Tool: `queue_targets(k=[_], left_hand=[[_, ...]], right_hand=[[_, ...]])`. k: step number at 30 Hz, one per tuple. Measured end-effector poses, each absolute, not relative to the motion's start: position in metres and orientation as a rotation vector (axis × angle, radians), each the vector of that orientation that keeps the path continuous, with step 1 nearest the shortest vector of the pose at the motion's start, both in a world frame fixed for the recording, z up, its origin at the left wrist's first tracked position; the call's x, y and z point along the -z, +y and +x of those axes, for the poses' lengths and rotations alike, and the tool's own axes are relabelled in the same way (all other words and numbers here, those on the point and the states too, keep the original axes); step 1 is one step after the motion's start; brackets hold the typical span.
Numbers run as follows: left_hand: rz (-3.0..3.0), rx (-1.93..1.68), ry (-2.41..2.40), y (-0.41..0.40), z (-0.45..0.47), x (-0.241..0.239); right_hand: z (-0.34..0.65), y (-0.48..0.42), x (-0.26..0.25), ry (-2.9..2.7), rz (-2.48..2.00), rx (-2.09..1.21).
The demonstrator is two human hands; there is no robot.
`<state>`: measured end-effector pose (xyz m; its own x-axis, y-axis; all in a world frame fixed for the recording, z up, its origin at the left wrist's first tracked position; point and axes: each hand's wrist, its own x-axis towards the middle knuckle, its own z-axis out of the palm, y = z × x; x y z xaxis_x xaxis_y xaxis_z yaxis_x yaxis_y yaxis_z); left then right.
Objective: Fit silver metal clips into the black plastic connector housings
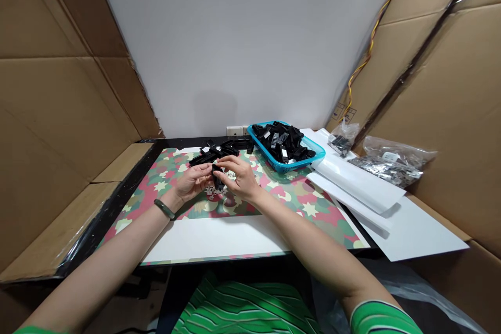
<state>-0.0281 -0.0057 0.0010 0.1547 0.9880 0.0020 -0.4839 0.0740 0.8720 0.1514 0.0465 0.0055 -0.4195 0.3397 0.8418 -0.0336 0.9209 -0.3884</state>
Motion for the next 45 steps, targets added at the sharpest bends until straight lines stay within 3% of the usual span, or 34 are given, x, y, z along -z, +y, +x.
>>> queue_targets(k=[28, 31, 39, 45], left_hand=[[0.947, -1.405, 0.918, -0.006, -0.027, -0.001], [1.029, -1.478, 1.034, -0.006, -0.025, -0.002], [1.489, -1.654, 1.316, -0.014, -0.014, -0.001], [1.536, -1.78, 1.402, -0.015, -0.01, 0.0]], right_hand=[[0.15, 0.046, 0.0, -2.032, -0.261, -0.503], [0.149, 0.048, 0.002, -1.96, -0.379, -0.673], [0.14, 0.044, 0.002, -1.433, -0.615, -1.552], [0.131, 0.042, 0.005, -1.131, -0.569, -1.829]])
